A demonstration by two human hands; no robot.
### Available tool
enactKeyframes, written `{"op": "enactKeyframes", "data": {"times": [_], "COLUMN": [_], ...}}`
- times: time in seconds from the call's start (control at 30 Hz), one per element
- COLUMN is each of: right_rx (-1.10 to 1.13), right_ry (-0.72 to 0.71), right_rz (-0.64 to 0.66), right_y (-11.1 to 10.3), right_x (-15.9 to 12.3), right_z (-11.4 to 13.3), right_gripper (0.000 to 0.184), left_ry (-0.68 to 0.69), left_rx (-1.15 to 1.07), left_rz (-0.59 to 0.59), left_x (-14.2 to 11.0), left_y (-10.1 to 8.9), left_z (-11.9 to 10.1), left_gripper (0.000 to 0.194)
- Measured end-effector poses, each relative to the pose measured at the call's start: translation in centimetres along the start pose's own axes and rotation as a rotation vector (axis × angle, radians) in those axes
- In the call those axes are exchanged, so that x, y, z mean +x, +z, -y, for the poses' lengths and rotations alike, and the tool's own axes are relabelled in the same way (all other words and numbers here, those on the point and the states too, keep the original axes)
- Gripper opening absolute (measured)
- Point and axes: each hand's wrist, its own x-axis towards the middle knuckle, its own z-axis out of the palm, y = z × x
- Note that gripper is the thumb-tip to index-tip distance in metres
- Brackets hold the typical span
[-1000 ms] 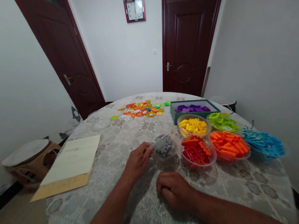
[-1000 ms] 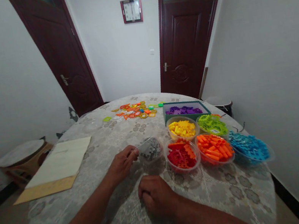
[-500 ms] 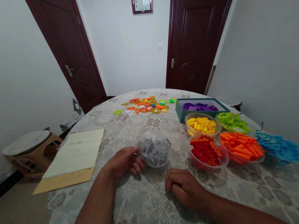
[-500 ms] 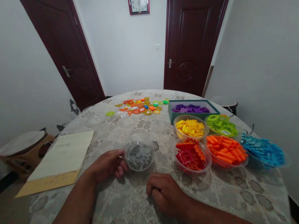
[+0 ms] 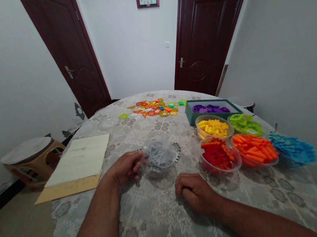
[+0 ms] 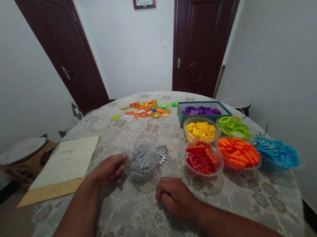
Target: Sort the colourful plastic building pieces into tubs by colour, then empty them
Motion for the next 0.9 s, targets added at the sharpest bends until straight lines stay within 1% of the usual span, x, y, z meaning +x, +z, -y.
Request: {"op": "enactKeyframes", "data": {"times": [0.13,0.23,0.3,0.37,0.47,0.57,0.67,0.73,0.8,0.9], "right_rx": [-0.017,-0.019,-0.019,-0.023,-0.030,-0.034,-0.044,-0.050,-0.057,-0.070], "right_ry": [0.003,-0.008,-0.011,-0.012,-0.021,-0.038,-0.049,-0.049,-0.045,-0.045], "right_rz": [-0.001,-0.002,-0.004,-0.002,0.004,0.009,0.018,0.024,0.033,0.049], "right_y": [0.0,0.0,0.1,0.1,0.0,0.0,0.1,0.2,0.4,0.6], "right_x": [0.0,0.0,0.0,0.1,0.2,0.3,0.4,0.4,0.5,0.6], "right_z": [-0.1,-0.1,-0.1,0.0,0.0,0.0,-0.1,-0.3,-0.5,-0.9], "right_gripper": [0.025,0.025,0.025,0.025,0.025,0.024,0.023,0.023,0.022,0.021], "left_ry": [0.155,0.207,0.206,0.201,0.229,0.307,0.365,0.390,0.433,0.489], "left_rx": [-0.165,-0.338,-0.430,-0.500,-0.581,-0.601,-0.507,-0.359,-0.117,0.363], "left_rz": [0.072,0.069,0.050,0.027,-0.029,-0.101,-0.185,-0.244,-0.324,-0.430], "left_x": [-0.3,-0.5,-0.5,-0.5,-0.6,-1.0,-1.6,-1.7,-1.5,0.1], "left_y": [-0.1,0.0,0.1,0.0,0.0,0.2,1.0,2.0,3.1,5.1], "left_z": [-0.3,-0.7,-1.0,-1.2,-1.5,-2.0,-3.4,-4.7,-6.2,-8.2], "left_gripper": [0.038,0.039,0.043,0.042,0.032,0.024,0.020,0.025,0.029,0.027]}}
